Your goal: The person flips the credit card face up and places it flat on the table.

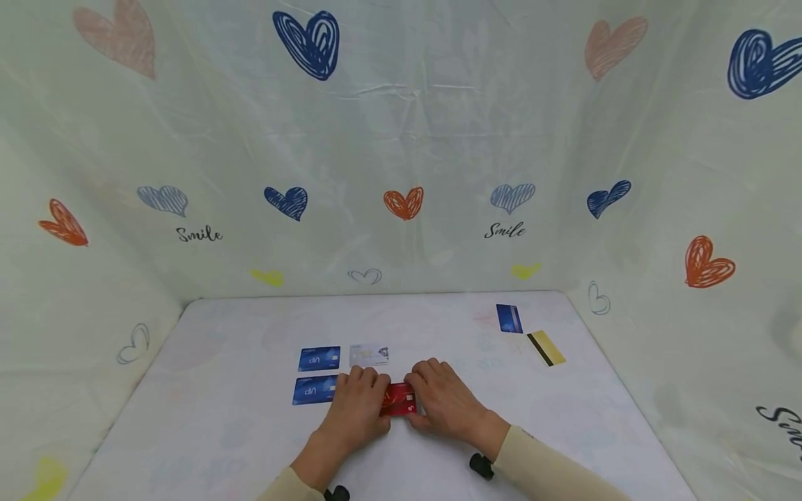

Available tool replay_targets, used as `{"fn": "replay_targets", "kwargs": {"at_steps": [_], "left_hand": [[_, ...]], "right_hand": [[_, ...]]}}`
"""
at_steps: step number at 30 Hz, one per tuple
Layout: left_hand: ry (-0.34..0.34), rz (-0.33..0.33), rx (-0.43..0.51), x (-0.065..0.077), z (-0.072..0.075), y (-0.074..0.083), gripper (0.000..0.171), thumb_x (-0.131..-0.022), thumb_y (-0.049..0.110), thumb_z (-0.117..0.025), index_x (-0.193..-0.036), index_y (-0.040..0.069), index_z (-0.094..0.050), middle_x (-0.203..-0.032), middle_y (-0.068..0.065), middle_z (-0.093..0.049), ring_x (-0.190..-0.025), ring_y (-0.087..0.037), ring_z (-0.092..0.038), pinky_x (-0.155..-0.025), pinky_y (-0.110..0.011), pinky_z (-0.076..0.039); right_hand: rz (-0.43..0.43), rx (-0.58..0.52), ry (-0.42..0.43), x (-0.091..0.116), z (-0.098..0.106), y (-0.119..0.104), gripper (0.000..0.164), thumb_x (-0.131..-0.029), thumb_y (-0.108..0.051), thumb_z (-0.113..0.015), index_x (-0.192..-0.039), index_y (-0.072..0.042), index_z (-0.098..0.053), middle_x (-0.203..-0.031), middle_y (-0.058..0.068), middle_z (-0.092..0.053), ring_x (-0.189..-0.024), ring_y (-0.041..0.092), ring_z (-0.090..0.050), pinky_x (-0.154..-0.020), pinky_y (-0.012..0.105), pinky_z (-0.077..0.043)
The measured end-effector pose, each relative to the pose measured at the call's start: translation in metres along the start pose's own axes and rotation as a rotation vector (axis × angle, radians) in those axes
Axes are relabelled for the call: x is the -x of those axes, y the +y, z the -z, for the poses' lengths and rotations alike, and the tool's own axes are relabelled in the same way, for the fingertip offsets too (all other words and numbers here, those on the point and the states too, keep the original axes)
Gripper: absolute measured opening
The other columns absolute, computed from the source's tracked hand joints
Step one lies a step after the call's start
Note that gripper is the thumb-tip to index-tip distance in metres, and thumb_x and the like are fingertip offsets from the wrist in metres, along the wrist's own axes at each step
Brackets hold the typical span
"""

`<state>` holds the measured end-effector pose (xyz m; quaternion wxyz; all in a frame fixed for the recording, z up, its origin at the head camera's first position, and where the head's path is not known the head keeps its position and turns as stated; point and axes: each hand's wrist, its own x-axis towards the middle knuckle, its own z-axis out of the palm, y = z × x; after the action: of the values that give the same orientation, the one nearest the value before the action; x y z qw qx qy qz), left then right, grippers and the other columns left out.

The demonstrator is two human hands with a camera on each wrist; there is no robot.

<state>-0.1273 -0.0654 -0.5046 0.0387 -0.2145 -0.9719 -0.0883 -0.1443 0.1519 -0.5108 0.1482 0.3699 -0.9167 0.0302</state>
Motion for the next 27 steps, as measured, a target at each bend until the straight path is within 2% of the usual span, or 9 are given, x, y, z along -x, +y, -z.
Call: {"fn": "replay_targets", "kwargs": {"at_steps": [5, 11, 19, 27], "left_hand": [[-0.005, 0.001, 0.01, 0.0, -0.002, 0.002, 0.065, -0.074, 0.035, -0.093, -0.129, 0.015, -0.066, -0.117, -0.006, -0.066, -0.11, -0.025, -0.052, -0.086, -0.044, -0.043], [-0.005, 0.008, -0.037, 0.0, -0.005, 0.001, 0.066, -0.075, 0.039, -0.093, -0.13, 0.014, -0.065, -0.12, -0.006, -0.065, -0.112, -0.027, -0.051, -0.089, -0.046, -0.043], [0.045, 0.0, -0.082, -0.001, -0.009, -0.003, 0.065, -0.075, 0.042, -0.091, -0.127, 0.012, -0.066, -0.116, -0.006, -0.066, -0.109, -0.027, -0.051, -0.088, -0.044, -0.042], [0.005, 0.003, -0.089, -0.001, -0.012, -0.003, 0.066, -0.075, 0.045, -0.091, -0.125, 0.011, -0.065, -0.113, -0.007, -0.065, -0.107, -0.027, -0.051, -0.088, -0.045, -0.044]], "right_hand": [[-0.007, 0.016, -0.019, 0.002, -0.004, 0.002, 0.052, -0.086, -0.05, -0.08, -0.12, -0.014, -0.065, -0.112, -0.002, -0.06, -0.099, 0.014, -0.051, -0.081, 0.029, -0.045], [-0.024, -0.016, -0.037, 0.003, -0.005, 0.005, 0.05, -0.085, -0.046, -0.081, -0.118, -0.013, -0.066, -0.112, -0.001, -0.061, -0.1, 0.015, -0.051, -0.083, 0.03, -0.047], [-0.037, -0.029, -0.062, 0.002, -0.007, 0.011, 0.046, -0.087, -0.045, -0.081, -0.118, -0.014, -0.065, -0.11, -0.003, -0.06, -0.099, 0.015, -0.05, -0.084, 0.03, -0.045], [-0.052, -0.045, -0.122, 0.003, -0.01, 0.01, 0.049, -0.088, -0.047, -0.08, -0.122, -0.014, -0.065, -0.113, -0.002, -0.061, -0.101, 0.014, -0.051, -0.086, 0.03, -0.046]]}}
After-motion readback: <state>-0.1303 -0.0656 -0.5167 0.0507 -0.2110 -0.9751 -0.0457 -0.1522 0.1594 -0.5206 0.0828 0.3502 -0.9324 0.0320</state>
